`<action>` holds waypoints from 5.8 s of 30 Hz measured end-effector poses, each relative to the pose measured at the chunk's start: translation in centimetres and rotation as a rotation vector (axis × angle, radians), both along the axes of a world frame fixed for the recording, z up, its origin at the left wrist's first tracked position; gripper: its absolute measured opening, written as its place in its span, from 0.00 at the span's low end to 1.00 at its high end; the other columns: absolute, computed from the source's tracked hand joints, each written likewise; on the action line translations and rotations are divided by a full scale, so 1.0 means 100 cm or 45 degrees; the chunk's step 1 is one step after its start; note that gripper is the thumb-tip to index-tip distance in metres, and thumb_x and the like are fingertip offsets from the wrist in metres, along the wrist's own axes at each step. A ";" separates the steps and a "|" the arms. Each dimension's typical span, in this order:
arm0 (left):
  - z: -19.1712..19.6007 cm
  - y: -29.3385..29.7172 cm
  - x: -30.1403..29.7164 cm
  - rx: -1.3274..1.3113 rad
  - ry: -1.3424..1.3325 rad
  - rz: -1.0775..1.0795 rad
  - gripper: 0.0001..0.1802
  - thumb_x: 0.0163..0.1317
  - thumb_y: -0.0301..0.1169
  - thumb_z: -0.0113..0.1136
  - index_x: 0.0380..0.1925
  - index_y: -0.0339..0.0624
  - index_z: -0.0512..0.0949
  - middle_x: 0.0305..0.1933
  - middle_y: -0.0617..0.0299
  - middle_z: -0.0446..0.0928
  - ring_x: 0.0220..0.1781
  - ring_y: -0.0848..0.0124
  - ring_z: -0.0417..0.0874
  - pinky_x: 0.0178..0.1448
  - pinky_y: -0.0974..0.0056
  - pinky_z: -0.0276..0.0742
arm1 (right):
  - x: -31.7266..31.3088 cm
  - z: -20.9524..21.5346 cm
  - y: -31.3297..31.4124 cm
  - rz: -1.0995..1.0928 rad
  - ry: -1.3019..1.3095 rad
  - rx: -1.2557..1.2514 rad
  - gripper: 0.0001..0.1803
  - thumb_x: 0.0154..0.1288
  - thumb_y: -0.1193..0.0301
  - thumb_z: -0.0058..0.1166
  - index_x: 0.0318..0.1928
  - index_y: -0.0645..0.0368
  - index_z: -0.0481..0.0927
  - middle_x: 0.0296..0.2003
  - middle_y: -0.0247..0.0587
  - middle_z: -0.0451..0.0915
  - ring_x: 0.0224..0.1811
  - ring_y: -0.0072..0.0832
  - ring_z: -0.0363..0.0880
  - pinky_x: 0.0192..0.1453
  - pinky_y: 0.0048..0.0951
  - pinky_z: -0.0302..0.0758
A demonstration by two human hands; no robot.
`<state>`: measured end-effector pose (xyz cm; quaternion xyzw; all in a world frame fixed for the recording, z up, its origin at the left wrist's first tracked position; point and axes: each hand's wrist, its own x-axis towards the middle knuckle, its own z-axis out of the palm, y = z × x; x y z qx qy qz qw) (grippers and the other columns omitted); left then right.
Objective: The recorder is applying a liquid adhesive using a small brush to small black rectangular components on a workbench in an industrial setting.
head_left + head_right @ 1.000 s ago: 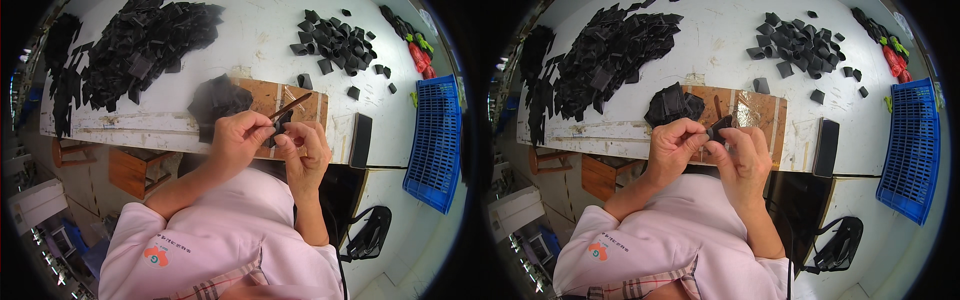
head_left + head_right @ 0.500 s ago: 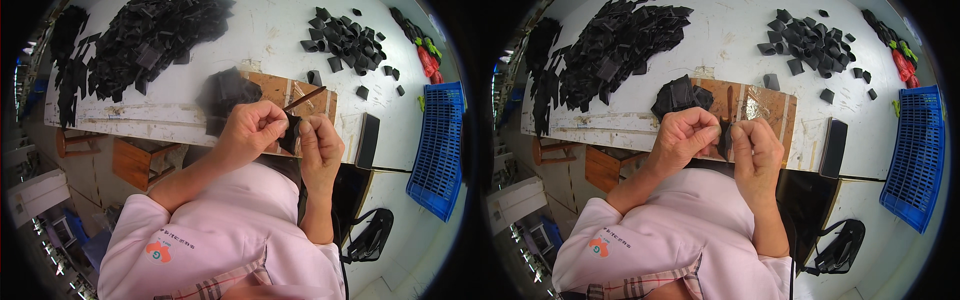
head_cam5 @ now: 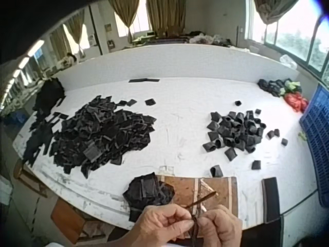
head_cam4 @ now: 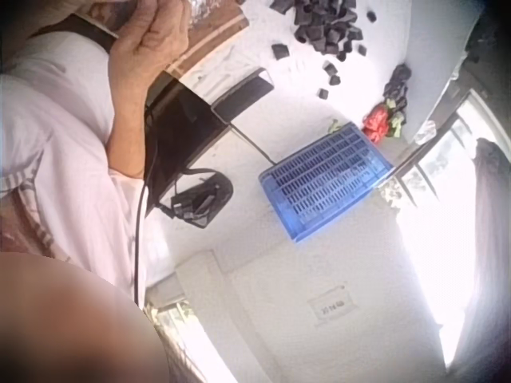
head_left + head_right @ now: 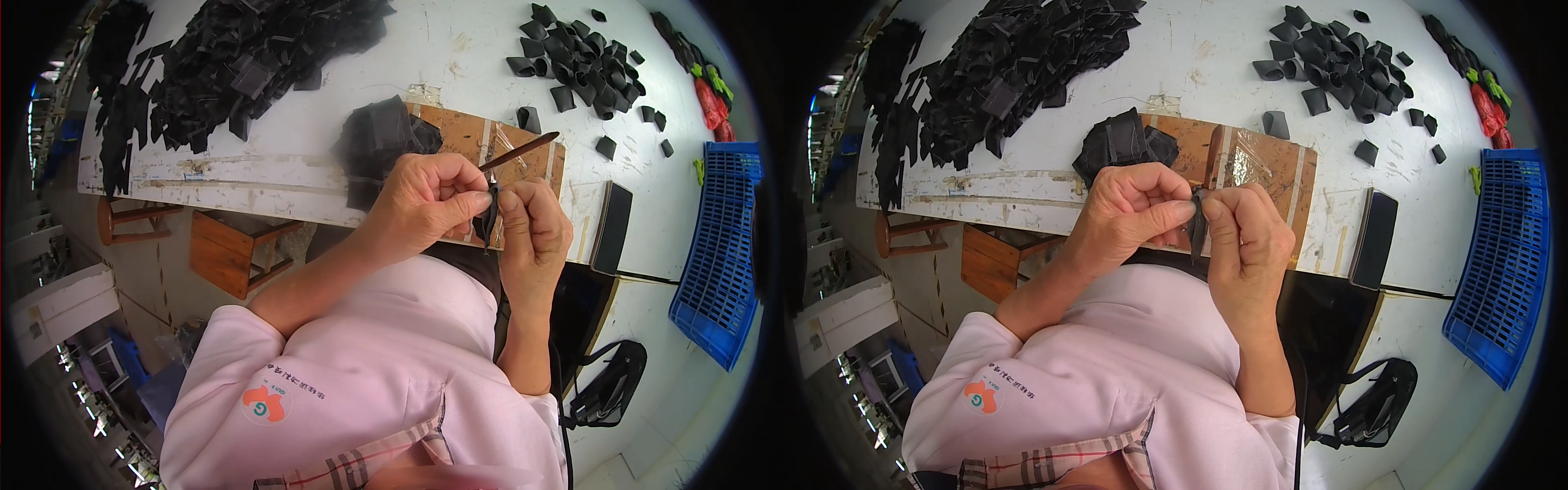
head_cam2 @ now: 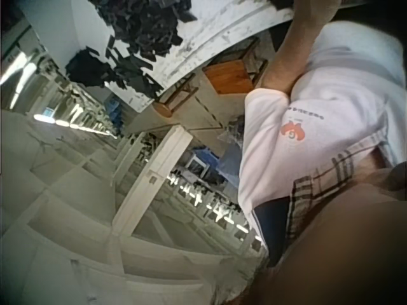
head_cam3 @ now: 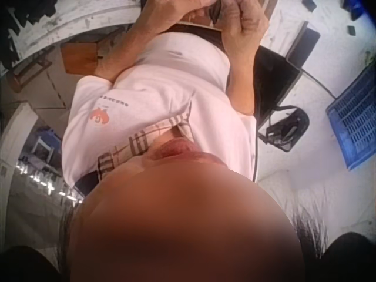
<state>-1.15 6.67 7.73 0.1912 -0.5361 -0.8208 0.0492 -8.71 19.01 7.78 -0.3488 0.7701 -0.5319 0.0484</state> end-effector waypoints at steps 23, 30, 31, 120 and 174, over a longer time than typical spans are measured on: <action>0.008 0.000 -0.004 0.687 0.183 0.200 0.08 0.51 0.17 0.52 0.33 0.34 0.69 0.22 0.68 0.71 0.15 0.87 0.65 0.17 0.79 0.61 | 0.005 -0.008 -0.005 -0.129 -0.114 -0.061 0.01 0.53 0.80 0.51 0.29 0.64 0.74 0.18 0.33 0.66 0.18 0.20 0.64 0.20 0.22 0.61; 0.013 0.014 -0.010 -0.800 0.229 0.353 0.06 0.50 0.18 0.50 0.31 0.32 0.69 0.28 0.62 0.73 0.23 0.82 0.74 0.27 0.75 0.71 | -0.009 0.002 -0.004 0.280 -1.750 -0.953 0.07 0.56 0.73 0.52 0.31 0.67 0.74 0.17 0.28 0.65 0.16 0.13 0.55 0.18 0.15 0.54; 0.011 0.016 -0.012 -1.202 0.334 0.471 0.05 0.50 0.18 0.50 0.30 0.32 0.69 0.28 0.62 0.74 0.25 0.81 0.75 0.28 0.74 0.72 | -0.008 0.005 -0.005 0.389 -1.882 -1.062 0.08 0.57 0.72 0.52 0.31 0.66 0.73 0.18 0.28 0.65 0.17 0.13 0.55 0.18 0.14 0.53; 0.019 -0.023 -0.026 -0.730 0.699 0.245 0.05 0.54 0.22 0.56 0.32 0.32 0.75 0.32 0.57 0.75 0.33 0.75 0.73 0.38 0.73 0.69 | -0.022 0.018 -0.008 0.066 -0.169 -0.459 0.11 0.53 0.77 0.54 0.39 0.63 0.77 0.24 0.36 0.75 0.22 0.20 0.71 0.22 0.20 0.67; -0.002 -0.010 -0.026 -0.562 0.608 0.211 0.06 0.59 0.25 0.52 0.34 0.33 0.72 0.32 0.62 0.73 0.29 0.80 0.72 0.33 0.76 0.69 | -0.035 0.031 -0.015 0.109 0.670 -0.009 0.06 0.46 0.80 0.55 0.28 0.62 0.74 0.20 0.37 0.68 0.18 0.29 0.67 0.18 0.26 0.63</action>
